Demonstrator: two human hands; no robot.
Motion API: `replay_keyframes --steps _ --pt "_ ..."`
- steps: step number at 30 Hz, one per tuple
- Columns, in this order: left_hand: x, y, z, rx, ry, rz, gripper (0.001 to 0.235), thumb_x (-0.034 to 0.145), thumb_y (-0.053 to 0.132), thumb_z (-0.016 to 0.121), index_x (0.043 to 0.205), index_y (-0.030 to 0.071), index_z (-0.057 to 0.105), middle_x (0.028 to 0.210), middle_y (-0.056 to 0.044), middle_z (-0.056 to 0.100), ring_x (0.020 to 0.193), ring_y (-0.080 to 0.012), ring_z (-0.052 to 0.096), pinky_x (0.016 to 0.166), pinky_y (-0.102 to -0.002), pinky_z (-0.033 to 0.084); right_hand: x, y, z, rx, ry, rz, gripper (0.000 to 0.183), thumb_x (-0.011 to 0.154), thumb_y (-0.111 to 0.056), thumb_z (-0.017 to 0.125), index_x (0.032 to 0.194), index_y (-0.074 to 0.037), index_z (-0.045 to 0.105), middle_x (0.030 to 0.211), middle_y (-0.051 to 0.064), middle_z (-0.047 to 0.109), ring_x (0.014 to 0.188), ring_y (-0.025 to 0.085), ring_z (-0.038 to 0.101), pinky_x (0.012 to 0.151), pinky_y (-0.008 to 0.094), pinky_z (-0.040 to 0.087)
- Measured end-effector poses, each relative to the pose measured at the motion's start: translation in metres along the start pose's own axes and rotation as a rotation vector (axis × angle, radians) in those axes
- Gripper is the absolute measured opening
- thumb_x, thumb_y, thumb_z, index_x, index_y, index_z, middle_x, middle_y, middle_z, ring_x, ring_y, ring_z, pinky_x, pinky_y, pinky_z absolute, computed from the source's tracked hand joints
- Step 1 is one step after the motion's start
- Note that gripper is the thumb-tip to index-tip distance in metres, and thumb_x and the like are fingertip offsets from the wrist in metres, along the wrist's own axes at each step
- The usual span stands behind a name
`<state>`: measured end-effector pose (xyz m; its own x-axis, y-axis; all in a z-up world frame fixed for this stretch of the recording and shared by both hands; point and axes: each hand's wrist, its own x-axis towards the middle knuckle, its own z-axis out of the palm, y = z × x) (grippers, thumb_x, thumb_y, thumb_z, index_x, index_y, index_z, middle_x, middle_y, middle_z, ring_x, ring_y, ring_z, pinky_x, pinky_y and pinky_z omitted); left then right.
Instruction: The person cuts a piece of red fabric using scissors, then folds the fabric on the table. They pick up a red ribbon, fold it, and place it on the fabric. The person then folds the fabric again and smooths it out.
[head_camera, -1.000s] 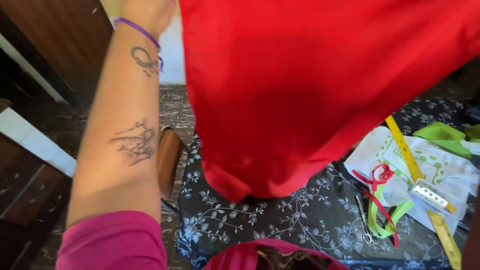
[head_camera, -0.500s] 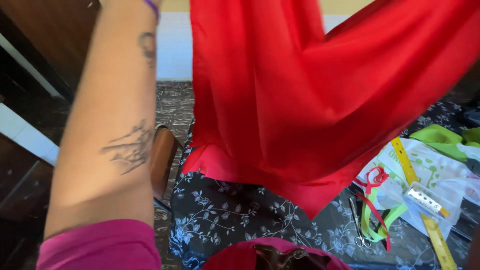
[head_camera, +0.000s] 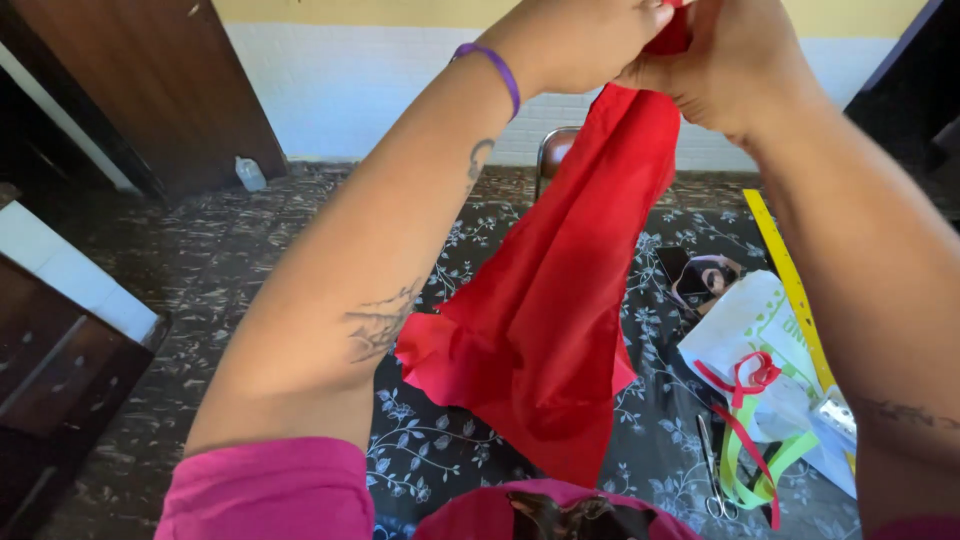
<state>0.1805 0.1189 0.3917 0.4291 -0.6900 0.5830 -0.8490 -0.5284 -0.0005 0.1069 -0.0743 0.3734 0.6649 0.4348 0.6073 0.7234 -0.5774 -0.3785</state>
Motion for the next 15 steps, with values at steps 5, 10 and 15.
replay_keyframes --steps 5,10,15 --pt "-0.025 0.018 -0.007 -0.247 0.161 0.073 0.022 0.102 0.019 0.055 0.080 0.016 0.051 0.072 0.001 0.052 0.067 -0.0179 0.042 0.065 -0.040 0.032 0.005 0.039 -0.001 -0.200 0.142 0.340 0.048 0.109 -0.014 0.081 0.083 -0.009 0.041 0.075 0.006 0.033 0.070 0.022 0.028 0.059 0.045 0.024" --pt "-0.084 0.002 0.013 -0.710 0.393 -0.168 0.081 0.094 0.048 0.089 0.152 0.013 0.044 0.154 -0.018 0.065 0.140 -0.0289 0.069 0.115 -0.041 0.060 0.023 0.057 -0.031 -0.220 0.142 0.590 0.050 0.129 -0.040 0.072 0.091 -0.011 0.055 0.065 0.006 0.036 0.040 0.022 0.036 0.035 0.043 0.021" --pt "-0.154 0.045 0.086 -1.064 0.113 -0.281 0.136 0.069 0.047 0.095 0.169 0.012 0.009 0.173 -0.026 0.028 0.160 -0.0422 0.036 0.131 -0.054 0.037 0.010 0.019 -0.024 0.367 0.333 0.336 0.007 0.099 -0.004 0.068 0.098 -0.011 0.068 0.091 0.001 0.066 0.075 0.015 0.068 0.061 0.030 0.055"
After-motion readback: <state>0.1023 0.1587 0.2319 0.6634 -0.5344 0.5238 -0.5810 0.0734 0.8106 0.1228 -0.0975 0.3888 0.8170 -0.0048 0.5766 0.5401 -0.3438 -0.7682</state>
